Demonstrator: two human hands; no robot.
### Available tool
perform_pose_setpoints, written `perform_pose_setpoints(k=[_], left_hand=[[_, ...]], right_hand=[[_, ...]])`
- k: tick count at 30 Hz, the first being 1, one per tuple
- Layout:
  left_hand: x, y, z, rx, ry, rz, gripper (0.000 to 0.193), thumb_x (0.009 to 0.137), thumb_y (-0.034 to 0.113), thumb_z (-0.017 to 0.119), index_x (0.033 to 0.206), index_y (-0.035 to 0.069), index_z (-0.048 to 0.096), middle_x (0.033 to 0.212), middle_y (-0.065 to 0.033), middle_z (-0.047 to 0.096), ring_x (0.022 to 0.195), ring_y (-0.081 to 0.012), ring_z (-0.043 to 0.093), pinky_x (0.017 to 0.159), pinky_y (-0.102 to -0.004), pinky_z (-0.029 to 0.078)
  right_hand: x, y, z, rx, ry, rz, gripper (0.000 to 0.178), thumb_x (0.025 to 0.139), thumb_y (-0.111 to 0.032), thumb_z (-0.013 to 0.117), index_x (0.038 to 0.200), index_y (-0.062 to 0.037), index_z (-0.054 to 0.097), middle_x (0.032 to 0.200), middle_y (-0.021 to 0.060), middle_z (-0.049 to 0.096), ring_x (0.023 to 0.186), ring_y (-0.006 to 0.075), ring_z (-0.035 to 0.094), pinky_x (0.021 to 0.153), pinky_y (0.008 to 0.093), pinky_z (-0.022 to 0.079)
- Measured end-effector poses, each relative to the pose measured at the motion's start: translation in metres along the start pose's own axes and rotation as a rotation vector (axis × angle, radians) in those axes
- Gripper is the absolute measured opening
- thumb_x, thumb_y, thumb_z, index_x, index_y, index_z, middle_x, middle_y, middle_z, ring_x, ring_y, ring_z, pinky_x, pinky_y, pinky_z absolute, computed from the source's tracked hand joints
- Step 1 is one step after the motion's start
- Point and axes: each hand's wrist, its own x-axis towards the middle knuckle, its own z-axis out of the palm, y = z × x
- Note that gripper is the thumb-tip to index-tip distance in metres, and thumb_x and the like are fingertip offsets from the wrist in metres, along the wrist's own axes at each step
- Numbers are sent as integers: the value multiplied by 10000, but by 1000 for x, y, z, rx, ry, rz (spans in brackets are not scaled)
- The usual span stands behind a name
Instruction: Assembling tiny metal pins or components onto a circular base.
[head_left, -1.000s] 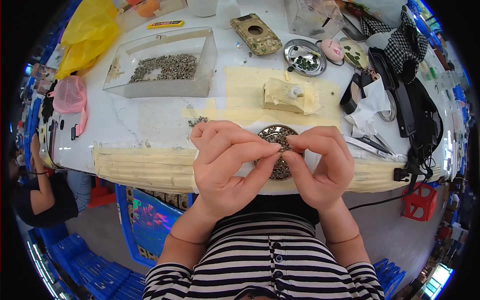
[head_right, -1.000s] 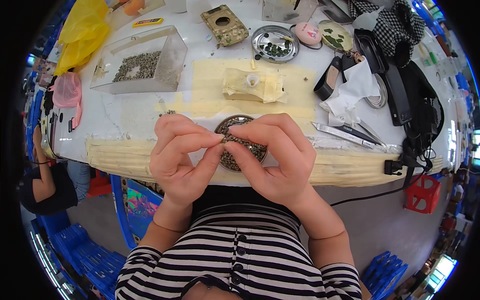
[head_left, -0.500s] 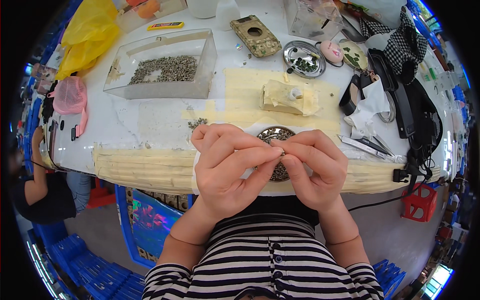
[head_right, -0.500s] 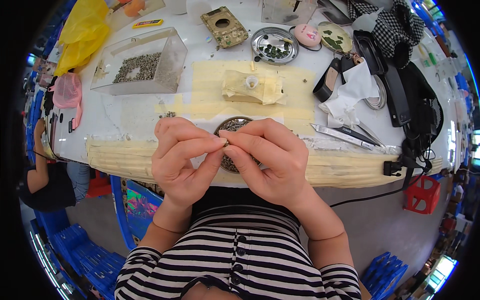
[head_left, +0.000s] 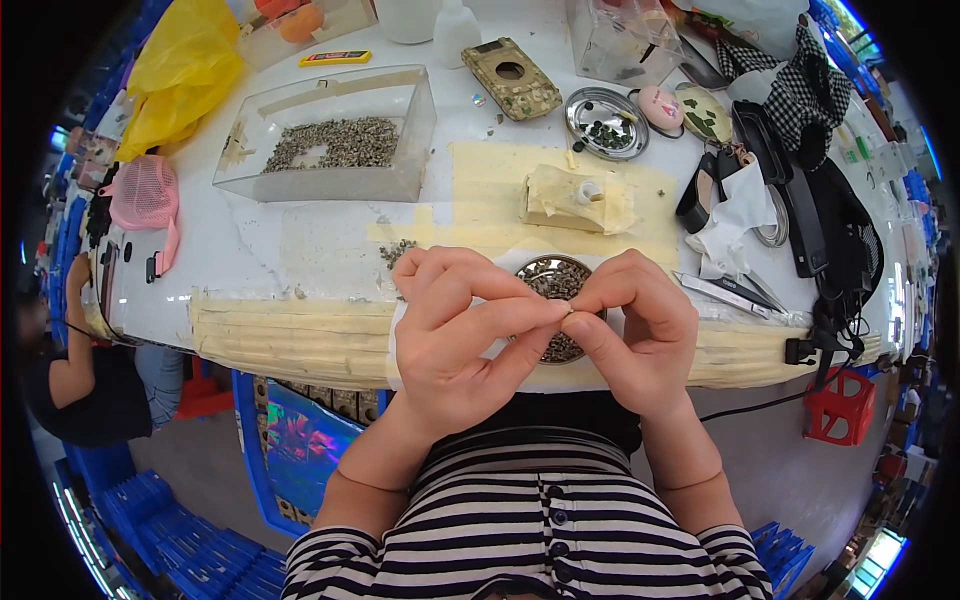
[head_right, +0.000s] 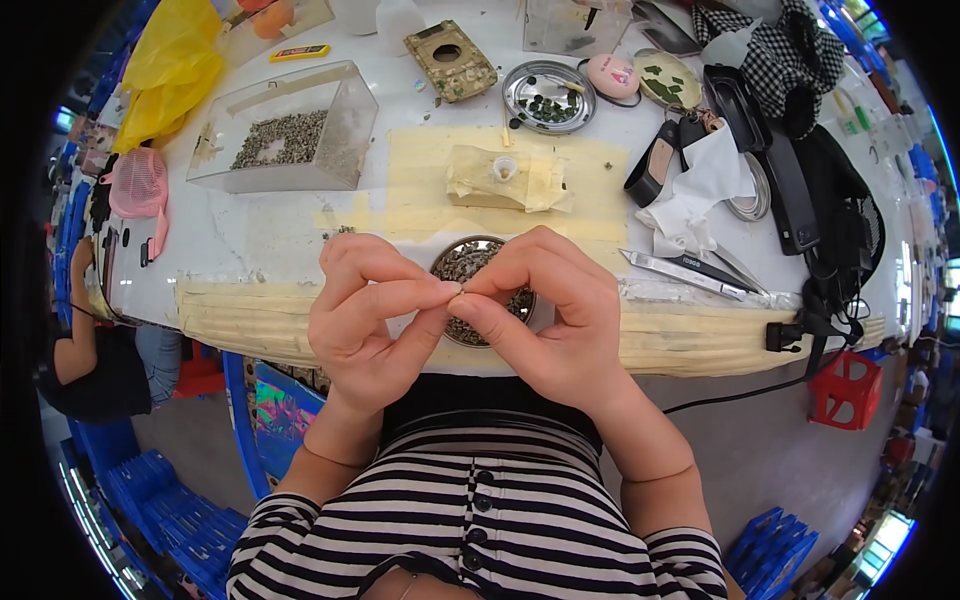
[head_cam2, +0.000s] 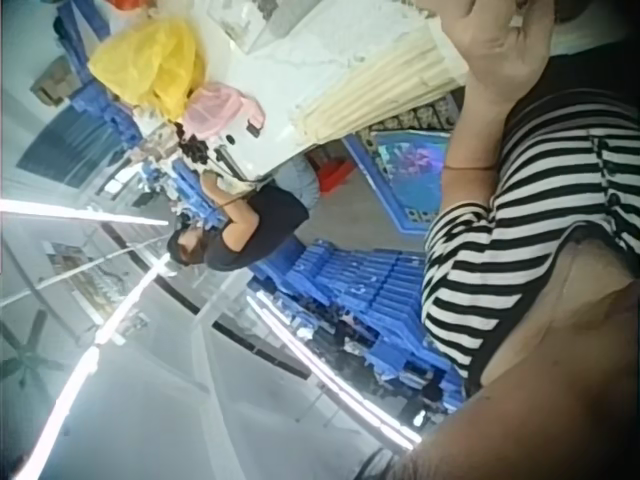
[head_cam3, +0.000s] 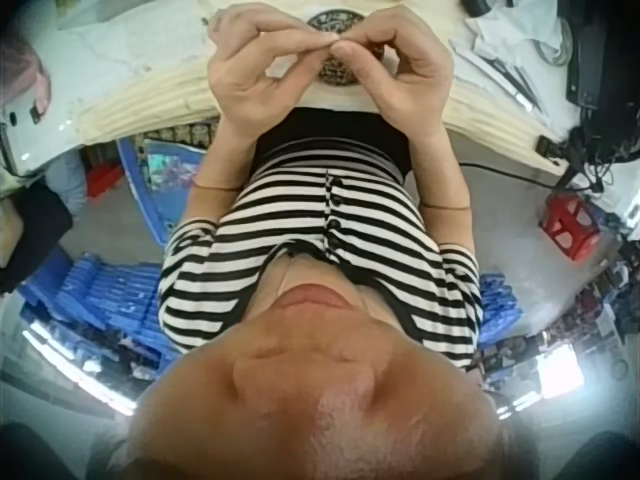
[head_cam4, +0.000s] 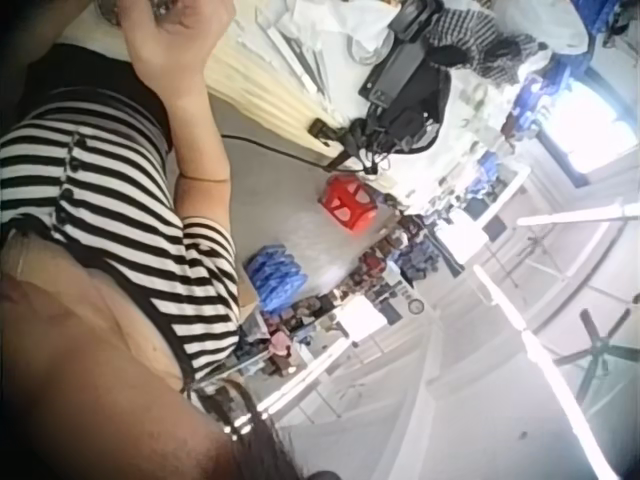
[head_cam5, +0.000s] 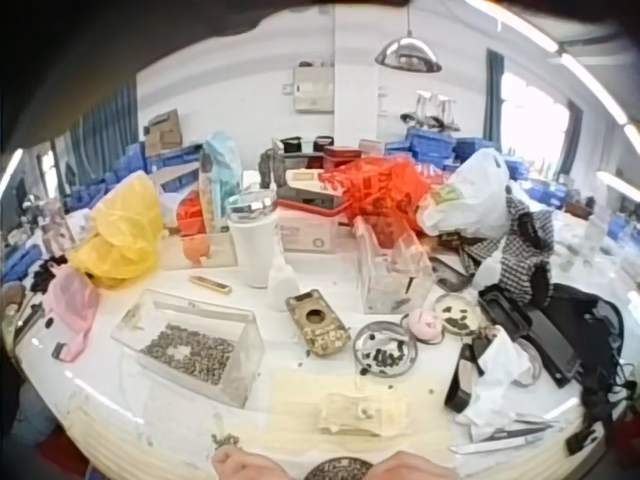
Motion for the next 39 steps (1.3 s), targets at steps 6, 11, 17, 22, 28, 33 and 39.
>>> perform_pose_setpoints(k=[6, 11, 17, 22, 28, 33, 39], left_hand=[[1, 3, 5, 141, 49, -7, 267, 663, 51, 833, 897, 158, 759, 841, 51, 643, 811, -154, 555, 812, -350, 293], [0, 3, 5, 91, 61, -53, 254, 682, 37, 824, 898, 155, 759, 827, 39, 645, 803, -156, 555, 803, -340, 296], [0, 3, 4, 26, 74, -58, 249, 693, 32, 823, 905, 148, 762, 825, 35, 650, 793, -157, 553, 788, -333, 302], [0, 3, 4, 17, 71, -41, 252, 700, 43, 826, 919, 153, 768, 837, 35, 654, 797, -158, 554, 789, -333, 305], [0, 0, 5, 25, 45, -11, 246, 706, 78, 841, 923, 169, 770, 844, 42, 654, 807, -157, 556, 792, -335, 306], [1, 1, 6, 30, 51, -24, 245, 706, 94, 847, 925, 173, 771, 852, 45, 659, 810, -157, 558, 800, -334, 309], [1, 4, 6, 105, 37, -2, 249, 703, 79, 843, 923, 166, 769, 842, 44, 656, 808, -160, 567, 806, -329, 314]], right_hand=[[-2, -1, 7, -204, 127, -146, 173, 737, 2, 836, 867, -25, 725, 816, 73, 649, 670, 154, 612, 579, 258, 484], [-3, -4, 11, -293, 154, -233, 244, 728, 7, 845, 950, -43, 758, 836, 73, 649, 666, 141, 616, 546, 248, 484], [-3, -5, 9, -257, 122, -154, 219, 751, 5, 826, 957, -29, 763, 831, 72, 653, 661, 143, 622, 554, 249, 488], [-2, -1, 8, -173, 73, -115, 161, 791, -11, 796, 948, -12, 758, 829, 78, 658, 665, 146, 623, 570, 254, 492], [-2, 1, 4, -37, 41, -25, 36, 861, -13, 734, 883, 12, 720, 817, 77, 648, 672, 134, 598, 603, 244, 475], [-2, 1, 4, 15, 45, 22, 45, 879, -9, 714, 854, 18, 688, 807, 70, 640, 681, 130, 580, 610, 245, 460], [-1, 3, 5, -70, 61, -44, 42, 873, -1, 714, 856, 17, 680, 801, 74, 636, 681, 147, 585, 607, 252, 459]])
